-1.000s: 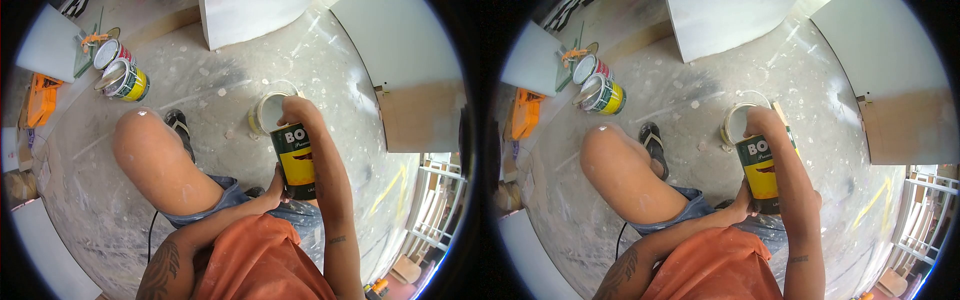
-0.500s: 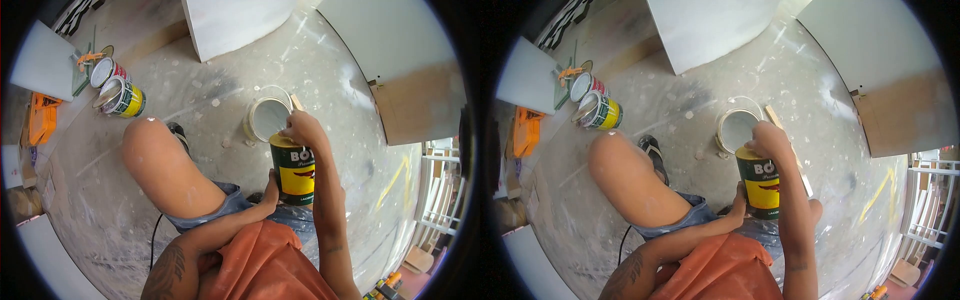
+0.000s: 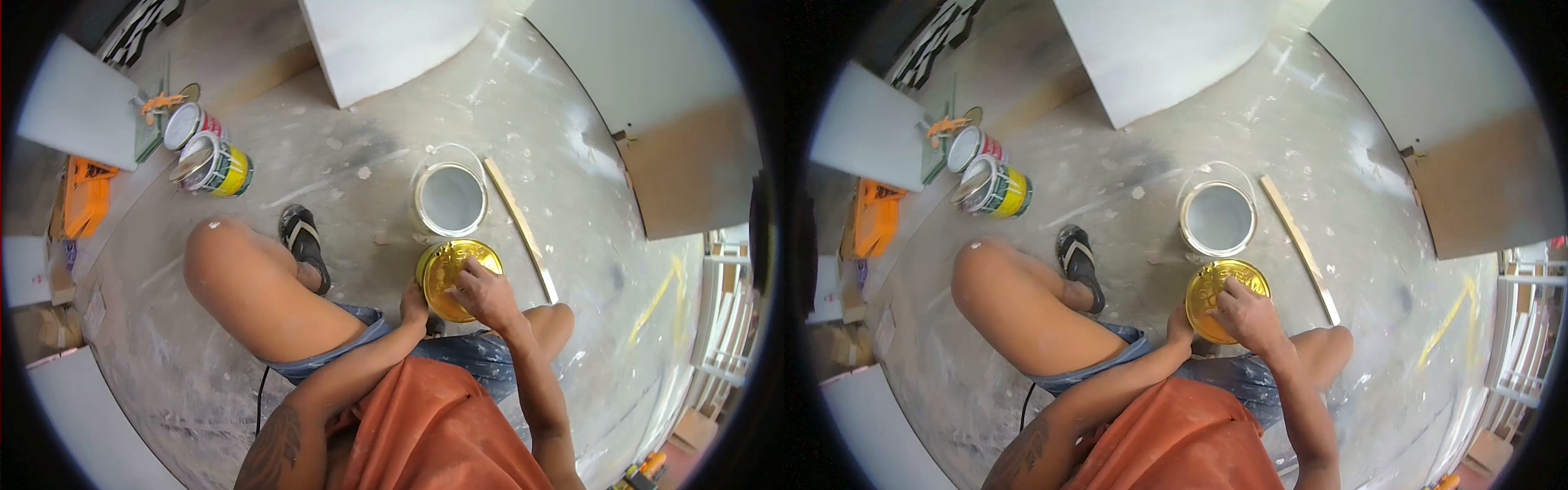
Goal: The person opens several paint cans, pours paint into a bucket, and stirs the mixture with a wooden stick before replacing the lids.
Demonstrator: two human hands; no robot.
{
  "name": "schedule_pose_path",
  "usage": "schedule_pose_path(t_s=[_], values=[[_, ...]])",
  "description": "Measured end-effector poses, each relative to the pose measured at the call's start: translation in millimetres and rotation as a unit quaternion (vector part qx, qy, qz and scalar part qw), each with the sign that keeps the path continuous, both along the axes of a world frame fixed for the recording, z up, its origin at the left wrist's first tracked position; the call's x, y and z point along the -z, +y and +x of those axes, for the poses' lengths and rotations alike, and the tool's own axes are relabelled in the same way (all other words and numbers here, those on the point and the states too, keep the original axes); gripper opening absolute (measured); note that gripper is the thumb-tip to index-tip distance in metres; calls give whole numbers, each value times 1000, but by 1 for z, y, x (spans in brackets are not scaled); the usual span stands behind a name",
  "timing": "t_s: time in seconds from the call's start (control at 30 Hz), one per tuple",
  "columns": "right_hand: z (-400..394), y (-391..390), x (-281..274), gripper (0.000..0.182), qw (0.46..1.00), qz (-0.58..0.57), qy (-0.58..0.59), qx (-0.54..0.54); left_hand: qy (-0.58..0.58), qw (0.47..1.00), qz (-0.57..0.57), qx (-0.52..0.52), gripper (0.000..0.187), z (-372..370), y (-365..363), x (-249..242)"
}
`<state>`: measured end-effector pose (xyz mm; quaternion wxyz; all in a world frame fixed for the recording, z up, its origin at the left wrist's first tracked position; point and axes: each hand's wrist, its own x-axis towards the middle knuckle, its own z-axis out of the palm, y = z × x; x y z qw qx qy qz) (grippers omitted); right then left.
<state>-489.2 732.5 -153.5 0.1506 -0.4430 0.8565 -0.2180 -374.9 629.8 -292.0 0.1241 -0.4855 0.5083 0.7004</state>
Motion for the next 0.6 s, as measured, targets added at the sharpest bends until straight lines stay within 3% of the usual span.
schedule_pose_path(t_s=[0.03,0.07,0.1,0.17,0.23,0.3,0.33,0.37,0.4,0.43,0.47,0.5,0.57,0.6], values=[[0,-8,1,23,1000,15,4,-22,-1,1000,-7,-12,38,9,-1,8],[-2,-20,-4,25,999,26,-17,-27,8,980,-144,-137,31,23,-1,20],[-2,-35,-3,25,999,15,-13,-43,18,924,-278,-261,24,27,-7,27],[3,-66,3,29,999,9,-47,-23,142,896,-240,-345,18,3,-70,-82],[2,-103,11,30,998,-19,-57,-2,323,872,-265,-255,13,-7,-134,-168],[-11,-147,21,29,995,-44,-87,35,374,880,-293,11,13,-16,-185,-245],[-17,-171,31,29,993,-85,-66,45,368,878,-304,-3,13,-20,-195,-270],[-23,-193,35,29,993,-88,-67,27,386,814,-386,199,12,-26,-201,-291],[-28,-220,31,32,995,-74,-72,4,379,708,-446,396,12,-30,-205,-300],[-33,-246,28,34,995,-57,-77,-13,374,709,-453,389,12,-31,-204,-299],[-34,-273,28,37,996,-36,-81,-33,228,670,-411,576,15,-33,-199,-295],[-37,-304,30,41,995,-17,-80,-50,67,589,-345,727,18,-30,-200,-289],[-51,-373,62,47,991,37,-51,-118,17,581,-417,699,22,4,-194,-241],[-54,-403,75,47,990,44,-29,-128,-59,517,-457,721,24,6,-184,-253]])
